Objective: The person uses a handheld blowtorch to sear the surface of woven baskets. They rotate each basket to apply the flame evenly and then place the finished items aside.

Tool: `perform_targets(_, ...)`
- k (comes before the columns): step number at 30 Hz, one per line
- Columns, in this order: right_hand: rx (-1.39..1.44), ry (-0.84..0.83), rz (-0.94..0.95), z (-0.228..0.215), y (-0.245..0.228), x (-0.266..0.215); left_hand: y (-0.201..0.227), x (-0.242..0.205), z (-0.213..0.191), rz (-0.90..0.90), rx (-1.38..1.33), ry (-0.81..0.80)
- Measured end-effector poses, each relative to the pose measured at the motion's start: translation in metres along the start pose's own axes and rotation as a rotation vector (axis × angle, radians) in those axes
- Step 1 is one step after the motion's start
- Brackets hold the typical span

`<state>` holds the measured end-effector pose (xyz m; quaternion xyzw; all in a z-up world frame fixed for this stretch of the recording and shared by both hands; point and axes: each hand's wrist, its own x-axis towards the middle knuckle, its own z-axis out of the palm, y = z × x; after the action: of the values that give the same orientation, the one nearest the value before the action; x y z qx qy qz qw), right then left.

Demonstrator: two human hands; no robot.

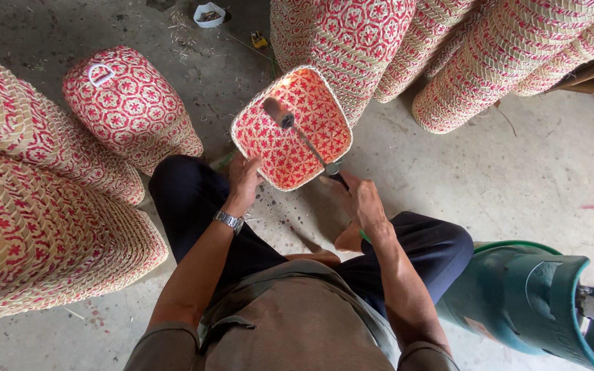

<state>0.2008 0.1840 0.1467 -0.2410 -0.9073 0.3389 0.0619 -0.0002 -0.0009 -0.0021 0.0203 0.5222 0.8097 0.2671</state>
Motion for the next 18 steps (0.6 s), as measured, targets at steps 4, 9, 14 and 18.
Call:
perform_targets(4,0.037,0.054,-0.07,0.01,-0.002,0.001,-0.002,0.007,-0.003,0.044,-0.016,-0.025)
perform_targets(9,0.024,-0.065,-0.021,0.001,0.0,0.001,0.0,0.008,-0.008,0.137,-0.094,-0.084)
perform_targets(14,-0.098,0.011,0.068,0.001,0.001,0.0,0.0,0.02,-0.006,0.238,-0.122,-0.037)
perform_targets(18,-0.061,-0.047,-0.108,-0.01,-0.002,-0.008,-0.004,0.03,-0.009,0.281,0.06,0.102)
